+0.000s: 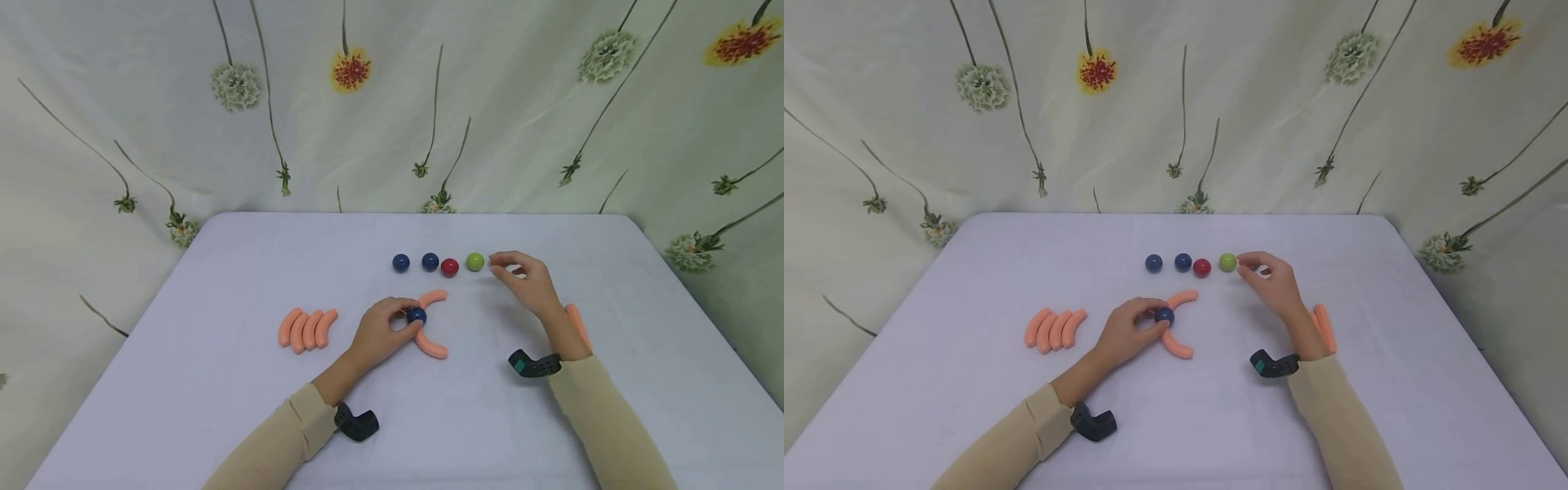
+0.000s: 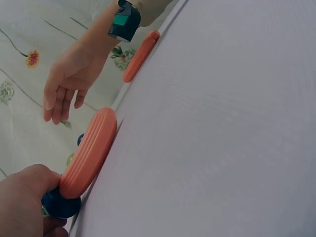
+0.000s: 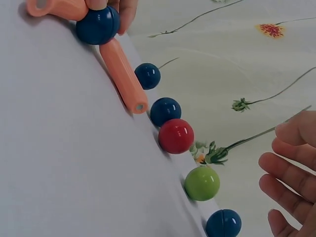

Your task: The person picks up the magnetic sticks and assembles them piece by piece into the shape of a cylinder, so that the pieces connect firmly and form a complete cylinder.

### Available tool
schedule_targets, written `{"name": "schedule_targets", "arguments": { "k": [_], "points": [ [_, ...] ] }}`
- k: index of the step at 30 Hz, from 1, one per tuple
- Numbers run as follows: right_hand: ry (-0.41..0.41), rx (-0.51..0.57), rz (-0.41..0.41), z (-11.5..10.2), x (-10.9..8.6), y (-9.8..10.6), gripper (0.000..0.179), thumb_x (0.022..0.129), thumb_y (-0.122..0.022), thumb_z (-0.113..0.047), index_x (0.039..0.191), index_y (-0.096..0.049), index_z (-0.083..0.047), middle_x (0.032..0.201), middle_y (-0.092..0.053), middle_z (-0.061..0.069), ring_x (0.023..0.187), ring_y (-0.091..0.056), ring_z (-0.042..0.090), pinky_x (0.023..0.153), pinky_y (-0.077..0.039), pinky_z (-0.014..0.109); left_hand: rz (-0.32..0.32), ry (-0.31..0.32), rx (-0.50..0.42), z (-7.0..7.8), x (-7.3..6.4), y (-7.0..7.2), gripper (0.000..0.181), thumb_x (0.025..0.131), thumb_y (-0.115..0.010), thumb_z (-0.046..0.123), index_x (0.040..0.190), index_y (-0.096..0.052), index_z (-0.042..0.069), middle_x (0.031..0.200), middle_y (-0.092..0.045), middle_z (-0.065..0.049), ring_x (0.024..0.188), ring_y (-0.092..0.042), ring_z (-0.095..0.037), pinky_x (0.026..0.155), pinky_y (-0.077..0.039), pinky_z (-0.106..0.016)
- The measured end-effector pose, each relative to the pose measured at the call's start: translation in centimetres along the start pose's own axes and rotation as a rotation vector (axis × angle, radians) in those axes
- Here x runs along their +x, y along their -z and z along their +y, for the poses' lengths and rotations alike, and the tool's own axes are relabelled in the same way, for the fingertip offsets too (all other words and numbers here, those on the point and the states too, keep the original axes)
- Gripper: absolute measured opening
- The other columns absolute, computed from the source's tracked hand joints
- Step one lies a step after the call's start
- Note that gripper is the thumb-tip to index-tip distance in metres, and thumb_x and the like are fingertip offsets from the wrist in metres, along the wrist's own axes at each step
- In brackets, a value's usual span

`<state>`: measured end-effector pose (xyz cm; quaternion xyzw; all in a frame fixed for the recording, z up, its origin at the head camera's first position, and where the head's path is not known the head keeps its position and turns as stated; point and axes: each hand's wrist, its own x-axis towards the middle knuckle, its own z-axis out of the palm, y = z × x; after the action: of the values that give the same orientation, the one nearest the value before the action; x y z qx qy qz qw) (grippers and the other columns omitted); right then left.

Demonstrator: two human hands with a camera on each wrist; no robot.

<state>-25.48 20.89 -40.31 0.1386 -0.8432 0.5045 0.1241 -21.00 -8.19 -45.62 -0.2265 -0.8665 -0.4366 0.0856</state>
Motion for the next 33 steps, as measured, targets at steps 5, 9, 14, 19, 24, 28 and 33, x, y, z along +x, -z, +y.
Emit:
{"name": "schedule_targets", "arguments": {
  "k": [5,9,14,19,24,28,33],
  "points": [
    [-0.036,0.006,0.052,0.3,0.3,0.8,0.028,0.094,-0.065,-0.014,0.115,-0.065,0.006,0.11,-0.066,0.021,0.097,-0.052,0.004,0.086,-0.04,0.036,0.001,0.021,-0.004,-0.1,0.0,0.0,0.03,0.088,-0.073,0.021,0.116,-0.069,0.013,0.11,-0.066,0.002,0.099,-0.059,-0.013,0.088,-0.049,-0.034],
    [-0.087,-0.022,0.103,0.2,0.6,1.3,0.029,0.095,-0.063,-0.015,0.118,-0.065,0.003,0.113,-0.066,0.019,0.103,-0.053,0.014,0.086,-0.039,0.032,-0.003,0.034,-0.002,-0.1,0.1,0.1,0.03,0.087,-0.073,0.022,0.116,-0.068,0.013,0.108,-0.065,0.003,0.097,-0.057,-0.013,0.086,-0.049,-0.033],
    [-0.251,-0.041,0.103,0.5,1.3,1.3,0.035,0.095,-0.062,-0.016,0.127,-0.06,0.0,0.124,-0.061,0.017,0.115,-0.051,0.028,0.09,-0.04,0.038,0.006,0.031,0.017,0.1,0.2,0.2,0.031,0.087,-0.074,0.023,0.115,-0.068,0.013,0.105,-0.065,0.002,0.094,-0.058,-0.013,0.083,-0.05,-0.033],
    [-0.503,-0.067,0.083,0.8,2.2,0.4,0.049,0.095,-0.06,-0.02,0.139,-0.049,-0.004,0.14,-0.048,0.017,0.125,-0.044,0.033,0.098,-0.041,0.046,-0.001,0.049,-0.008,0.2,0.1,0.1,0.03,0.087,-0.074,0.023,0.115,-0.069,0.014,0.106,-0.065,0.003,0.096,-0.057,-0.013,0.085,-0.049,-0.033],
    [-0.557,-0.092,0.077,1.6,2.8,-0.6,0.056,0.093,-0.062,-0.019,0.143,-0.044,-0.002,0.145,-0.043,0.019,0.129,-0.041,0.035,0.101,-0.04,0.047,0.006,0.048,-0.004,0.3,0.0,0.1,0.031,0.086,-0.075,0.022,0.115,-0.068,0.014,0.102,-0.065,0.002,0.093,-0.057,-0.014,0.082,-0.049,-0.034],
    [-0.53,-0.101,0.064,2.4,3.0,-1.0,0.058,0.092,-0.064,-0.018,0.143,-0.043,-0.001,0.143,-0.044,0.021,0.13,-0.04,0.036,0.101,-0.039,0.047,0.011,0.053,0.018,0.3,-0.1,0.1,0.032,0.085,-0.076,0.023,0.115,-0.069,0.013,0.098,-0.064,0.002,0.091,-0.058,-0.013,0.08,-0.05,-0.034],
    [-0.501,-0.137,0.055,3.3,3.1,-1.4,0.058,0.091,-0.065,-0.019,0.141,-0.044,0.001,0.141,-0.046,0.022,0.13,-0.041,0.036,0.105,-0.037,0.046,0.005,0.062,0.005,0.4,0.0,0.2,0.031,0.086,-0.075,0.023,0.115,-0.069,0.014,0.104,-0.065,0.003,0.093,-0.057,-0.012,0.082,-0.049,-0.033]
  ]
}}
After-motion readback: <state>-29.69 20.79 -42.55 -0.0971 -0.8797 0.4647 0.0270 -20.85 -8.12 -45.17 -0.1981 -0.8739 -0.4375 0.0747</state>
